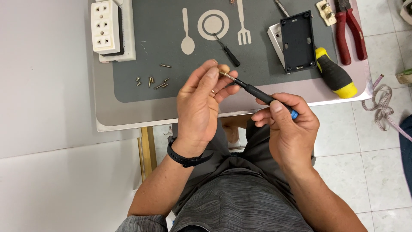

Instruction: The person assembles a small black electrical component by inserting screws and tightening them with a screwdriver. They handle multiple screws and the component, turning it over to access different sides, and use a screwdriver to secure the screws.

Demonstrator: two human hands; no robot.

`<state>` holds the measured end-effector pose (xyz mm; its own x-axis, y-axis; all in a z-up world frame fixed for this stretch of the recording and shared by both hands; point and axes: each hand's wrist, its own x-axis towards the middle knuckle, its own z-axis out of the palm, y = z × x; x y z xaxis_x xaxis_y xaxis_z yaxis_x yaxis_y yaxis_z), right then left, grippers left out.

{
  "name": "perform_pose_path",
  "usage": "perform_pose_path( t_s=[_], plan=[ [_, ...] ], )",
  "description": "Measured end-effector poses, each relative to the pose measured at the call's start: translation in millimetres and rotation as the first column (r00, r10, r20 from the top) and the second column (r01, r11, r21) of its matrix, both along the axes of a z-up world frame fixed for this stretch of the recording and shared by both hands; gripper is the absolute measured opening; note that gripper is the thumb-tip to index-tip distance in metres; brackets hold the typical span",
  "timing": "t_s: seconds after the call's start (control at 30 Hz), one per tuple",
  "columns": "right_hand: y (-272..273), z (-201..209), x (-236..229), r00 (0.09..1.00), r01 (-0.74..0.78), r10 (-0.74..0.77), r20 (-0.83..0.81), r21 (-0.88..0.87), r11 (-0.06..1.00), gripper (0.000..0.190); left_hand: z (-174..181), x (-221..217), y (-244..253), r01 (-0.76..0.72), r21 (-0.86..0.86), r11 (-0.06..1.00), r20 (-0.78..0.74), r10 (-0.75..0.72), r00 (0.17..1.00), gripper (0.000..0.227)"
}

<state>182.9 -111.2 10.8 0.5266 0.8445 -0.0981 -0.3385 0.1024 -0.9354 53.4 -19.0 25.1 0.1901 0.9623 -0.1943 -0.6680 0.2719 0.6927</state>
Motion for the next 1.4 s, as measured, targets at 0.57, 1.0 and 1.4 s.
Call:
perform_pose_path(
  t_s=[0.57, 1.0, 1.4],
  plan=[
    [7, 16, 49, 0.954, -0.046, 0.057, 0.293, -0.044, 0.998, 0.009, -24, -50, 8, 0.537, 0.494, 0.684, -0.849, 0.513, 0.127, 0.072],
    [11, 39, 44, 0.801, -0.075, 0.181, 0.57, -0.206, 0.976, 0.005, -52, -48, 13, 0.563, 0.683, 0.465, -0.666, 0.714, 0.218, 0.051],
    [9, 35, 35, 0.661, -0.057, 0.221, 0.717, -0.246, 0.968, 0.007, -50, -44, 11, 0.558, 0.719, 0.414, -0.607, 0.765, 0.216, 0.039]
  ],
)
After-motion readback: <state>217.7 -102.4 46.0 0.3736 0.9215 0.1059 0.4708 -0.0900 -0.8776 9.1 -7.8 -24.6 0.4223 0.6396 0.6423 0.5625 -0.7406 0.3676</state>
